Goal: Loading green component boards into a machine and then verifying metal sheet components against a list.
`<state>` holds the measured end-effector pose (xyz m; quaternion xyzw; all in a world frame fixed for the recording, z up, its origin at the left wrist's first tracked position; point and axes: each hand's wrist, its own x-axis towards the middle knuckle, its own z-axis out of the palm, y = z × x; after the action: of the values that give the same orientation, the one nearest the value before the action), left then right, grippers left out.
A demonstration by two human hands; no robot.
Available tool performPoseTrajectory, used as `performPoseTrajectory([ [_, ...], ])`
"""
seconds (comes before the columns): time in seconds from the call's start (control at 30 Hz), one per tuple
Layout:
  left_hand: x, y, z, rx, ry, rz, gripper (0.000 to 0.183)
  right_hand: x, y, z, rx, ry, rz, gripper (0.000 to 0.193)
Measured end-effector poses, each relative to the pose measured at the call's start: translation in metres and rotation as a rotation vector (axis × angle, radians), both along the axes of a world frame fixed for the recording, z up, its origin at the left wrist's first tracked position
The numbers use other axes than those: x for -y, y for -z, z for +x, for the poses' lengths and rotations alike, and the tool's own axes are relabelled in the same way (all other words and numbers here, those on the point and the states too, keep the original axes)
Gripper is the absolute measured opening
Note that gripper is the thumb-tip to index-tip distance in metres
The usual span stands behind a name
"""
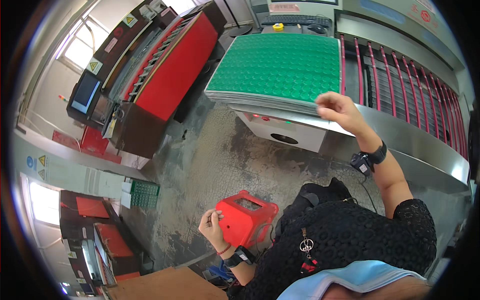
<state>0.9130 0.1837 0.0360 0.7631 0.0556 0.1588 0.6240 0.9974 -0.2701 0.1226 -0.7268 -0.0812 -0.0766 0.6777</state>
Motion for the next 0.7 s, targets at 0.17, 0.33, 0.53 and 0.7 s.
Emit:
performPoseTrajectory([
  [0.17, -0.019, 0.013, -0.001, -0.083, -0.04, 0.056, 0.01, 0.035, 0.076, -0.006, -0.108, 0.236, 0.056, 0.019],
  [0.33, -0.019, 0.017, 0.012, -0.063, 0.018, 0.029, 0.009, 0.033, 0.102, 0.018, -0.05, 0.41, -0.073, 0.017],
  [0.53, -0.021, 0.019, 0.022, -0.078, 0.066, 0.146, 0.009, 0.026, 0.103, 0.06, 0.18, 0.668, -0.127, 0.013],
  [0.7, -0.043, 0.035, 0.005, -0.119, 0.004, 0.153, 0.009, 0.015, 0.119, 0.082, 0.22, 0.843, -0.295, 0.017],
])
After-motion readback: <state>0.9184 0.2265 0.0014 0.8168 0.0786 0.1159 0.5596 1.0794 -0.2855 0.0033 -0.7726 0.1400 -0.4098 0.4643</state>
